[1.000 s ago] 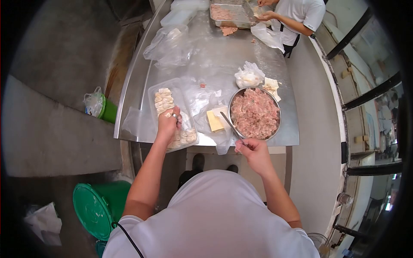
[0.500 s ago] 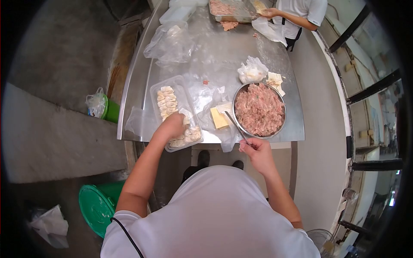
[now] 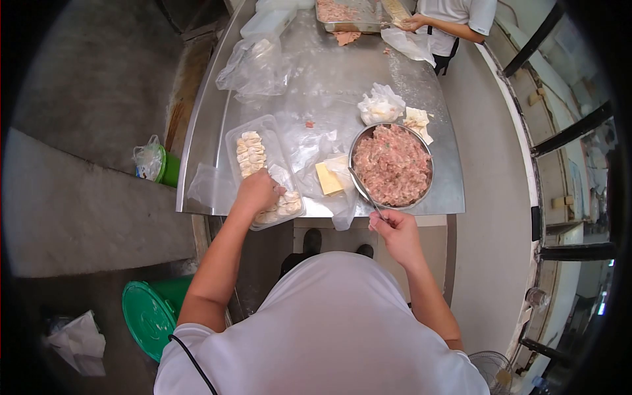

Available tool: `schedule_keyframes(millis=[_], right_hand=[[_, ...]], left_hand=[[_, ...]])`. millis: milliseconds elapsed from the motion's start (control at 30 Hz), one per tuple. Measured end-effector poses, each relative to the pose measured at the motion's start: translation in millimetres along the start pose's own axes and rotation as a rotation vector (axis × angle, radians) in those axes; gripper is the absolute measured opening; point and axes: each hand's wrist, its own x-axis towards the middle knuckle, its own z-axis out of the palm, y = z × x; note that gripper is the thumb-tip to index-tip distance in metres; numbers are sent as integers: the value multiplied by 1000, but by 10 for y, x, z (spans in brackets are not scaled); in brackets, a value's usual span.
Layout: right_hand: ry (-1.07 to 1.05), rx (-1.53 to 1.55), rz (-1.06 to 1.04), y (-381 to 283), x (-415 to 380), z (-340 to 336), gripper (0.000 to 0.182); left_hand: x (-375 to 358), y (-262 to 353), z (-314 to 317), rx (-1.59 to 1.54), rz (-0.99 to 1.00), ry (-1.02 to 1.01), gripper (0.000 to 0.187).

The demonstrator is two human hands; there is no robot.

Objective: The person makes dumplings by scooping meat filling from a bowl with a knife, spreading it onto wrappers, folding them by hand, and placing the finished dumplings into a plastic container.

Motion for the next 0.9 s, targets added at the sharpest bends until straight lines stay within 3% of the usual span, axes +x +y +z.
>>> schedule_keyframes(millis=[167,267,367,467,667,900], right_hand=[[10,-13,8,-22,-20,-92,13],[31,8,6,-10,-40,-136,14],[26,-14,5,27,-33,-182,15],[45,5,-7,50,-73,-197,15],[111,35,5,131,-168,-299,15],[134,41,33,186,-210,-337,14]], left_hand=[[-26,108,-27,-118,-118,111,29],[46,339,7,-371,34,253,28],[69,877,102,-336,238,305,28],[226,1164,382,-267,289,344,28],[402,1169,403,-364,174,116,32],[406,1279,359,-328,256,192,27]])
